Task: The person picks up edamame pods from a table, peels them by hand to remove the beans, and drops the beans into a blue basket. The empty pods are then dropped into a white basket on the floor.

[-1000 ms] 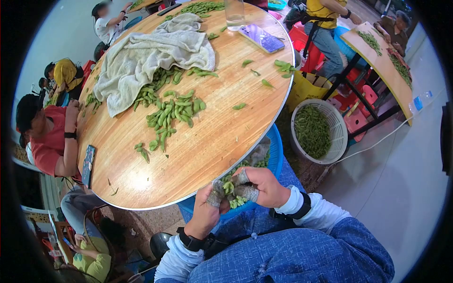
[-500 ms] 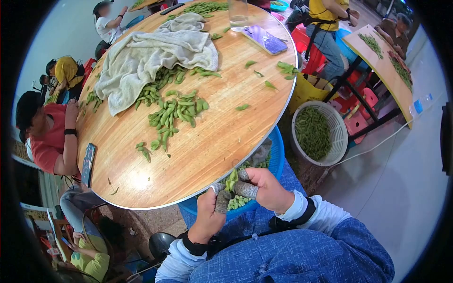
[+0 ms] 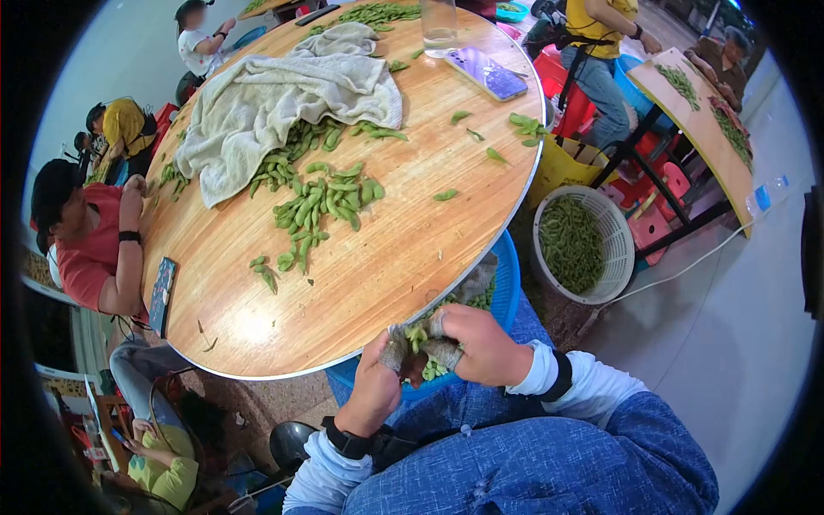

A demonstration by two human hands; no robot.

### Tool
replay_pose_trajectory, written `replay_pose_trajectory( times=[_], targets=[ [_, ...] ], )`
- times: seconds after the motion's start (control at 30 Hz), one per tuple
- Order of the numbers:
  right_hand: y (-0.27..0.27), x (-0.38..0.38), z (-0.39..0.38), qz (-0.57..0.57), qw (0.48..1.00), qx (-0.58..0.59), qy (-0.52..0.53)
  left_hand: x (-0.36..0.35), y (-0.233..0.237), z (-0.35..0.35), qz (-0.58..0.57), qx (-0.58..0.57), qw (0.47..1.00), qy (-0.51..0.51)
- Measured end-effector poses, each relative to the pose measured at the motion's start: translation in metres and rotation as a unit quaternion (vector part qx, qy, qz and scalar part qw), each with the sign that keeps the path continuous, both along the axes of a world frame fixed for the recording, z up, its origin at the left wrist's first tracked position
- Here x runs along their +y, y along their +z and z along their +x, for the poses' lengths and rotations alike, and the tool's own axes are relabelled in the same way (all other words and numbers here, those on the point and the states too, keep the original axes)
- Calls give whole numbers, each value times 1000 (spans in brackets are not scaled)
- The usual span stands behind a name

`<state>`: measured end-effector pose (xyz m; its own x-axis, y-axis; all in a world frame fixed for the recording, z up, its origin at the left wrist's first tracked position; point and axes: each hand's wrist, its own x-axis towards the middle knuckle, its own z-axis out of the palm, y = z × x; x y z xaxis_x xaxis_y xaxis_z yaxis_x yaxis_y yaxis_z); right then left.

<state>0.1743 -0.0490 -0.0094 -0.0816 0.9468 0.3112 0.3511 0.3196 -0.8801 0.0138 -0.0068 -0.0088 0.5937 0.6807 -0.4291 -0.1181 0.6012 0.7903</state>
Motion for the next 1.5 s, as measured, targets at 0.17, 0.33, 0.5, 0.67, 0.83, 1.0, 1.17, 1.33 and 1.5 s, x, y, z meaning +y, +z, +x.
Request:
replay_pose_trajectory(
  times=[0.17, 0.33, 0.5, 0.67, 0.83, 1.0, 1.17, 1.33, 1.5],
  targets=[
    [5, -1, 1, -81, 995, 56, -6, 1, 2, 0, 120, 36, 991, -52],
    [12, 1, 3, -78, 995, 62, 20, 1, 1, -2, 153, 83, 983, -59],
    [10, 2, 0, -84, 991, 107, 11, 3, -2, -4, 104, 39, 991, -71],
    [2, 2, 5, -114, 993, 35, -14, 3, 7, -6, 142, 69, 986, -48],
    [14, 0, 2, -89, 996, -14, -3, 4, 10, -9, 301, 163, 939, -45],
    [15, 3, 6, -85, 994, -32, 58, 9, 6, -10, 253, 136, 955, -69],
    [12, 3, 8, -103, 992, -22, 66, 9, 9, -9, 179, 80, 979, -63],
    [15, 0, 2, -105, 993, -27, 46, 9, 1, -11, 208, 111, 970, -64],
    [6, 0, 2, -169, 968, 186, -23, 4, 13, -9, 161, 75, 984, 10]
  ],
)
